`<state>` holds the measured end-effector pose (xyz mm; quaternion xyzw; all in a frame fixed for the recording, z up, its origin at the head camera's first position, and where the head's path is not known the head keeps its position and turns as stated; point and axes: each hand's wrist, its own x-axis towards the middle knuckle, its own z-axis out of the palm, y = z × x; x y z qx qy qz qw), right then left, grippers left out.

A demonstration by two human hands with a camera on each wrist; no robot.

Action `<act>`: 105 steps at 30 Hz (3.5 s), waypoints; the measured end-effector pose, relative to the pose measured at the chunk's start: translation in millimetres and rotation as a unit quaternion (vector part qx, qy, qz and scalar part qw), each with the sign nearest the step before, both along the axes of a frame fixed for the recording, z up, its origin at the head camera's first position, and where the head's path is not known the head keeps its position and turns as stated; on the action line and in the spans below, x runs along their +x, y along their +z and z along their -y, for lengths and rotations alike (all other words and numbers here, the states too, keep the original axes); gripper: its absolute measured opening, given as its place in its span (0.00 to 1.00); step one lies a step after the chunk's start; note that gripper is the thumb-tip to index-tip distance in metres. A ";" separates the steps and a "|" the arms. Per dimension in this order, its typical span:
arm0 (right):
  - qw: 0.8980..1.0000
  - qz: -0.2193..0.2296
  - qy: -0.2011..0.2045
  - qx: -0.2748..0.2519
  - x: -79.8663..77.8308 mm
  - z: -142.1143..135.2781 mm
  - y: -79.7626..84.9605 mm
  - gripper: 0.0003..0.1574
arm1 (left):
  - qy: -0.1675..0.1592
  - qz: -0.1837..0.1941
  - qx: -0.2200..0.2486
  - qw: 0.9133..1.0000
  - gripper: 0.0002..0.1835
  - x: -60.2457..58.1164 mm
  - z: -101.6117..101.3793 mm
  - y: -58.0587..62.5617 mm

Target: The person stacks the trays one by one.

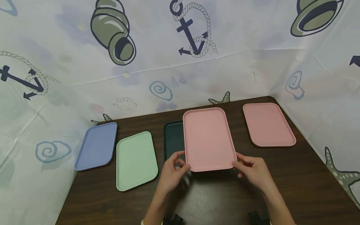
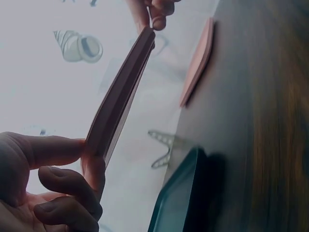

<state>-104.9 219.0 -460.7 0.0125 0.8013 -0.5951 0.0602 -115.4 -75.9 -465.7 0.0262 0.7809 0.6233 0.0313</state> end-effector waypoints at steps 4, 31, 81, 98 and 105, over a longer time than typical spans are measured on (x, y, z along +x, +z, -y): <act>1.000 -0.009 0.010 -0.012 -6.1 16.6 -4.4 0.32 | 0.018 0.010 0.001 1.000 0.26 -0.2 15.3 -4.2; 0.998 -0.030 0.057 0.016 -51.3 102.9 -45.3 0.27 | 0.111 0.030 -0.194 0.974 0.25 -23.4 86.6 -34.9; 0.997 0.013 0.053 0.051 -58.0 103.0 -56.4 0.30 | 0.151 0.019 -0.313 0.938 0.21 -24.6 64.5 -44.6; 0.996 0.043 0.065 0.053 -44.1 99.9 -52.5 0.34 | 0.156 0.007 -0.308 0.938 0.20 -10.6 64.1 -43.9; 0.998 0.006 0.054 0.045 -41.3 94.1 -42.8 0.28 | 0.179 -0.015 -0.308 0.934 0.21 17.0 70.8 -31.3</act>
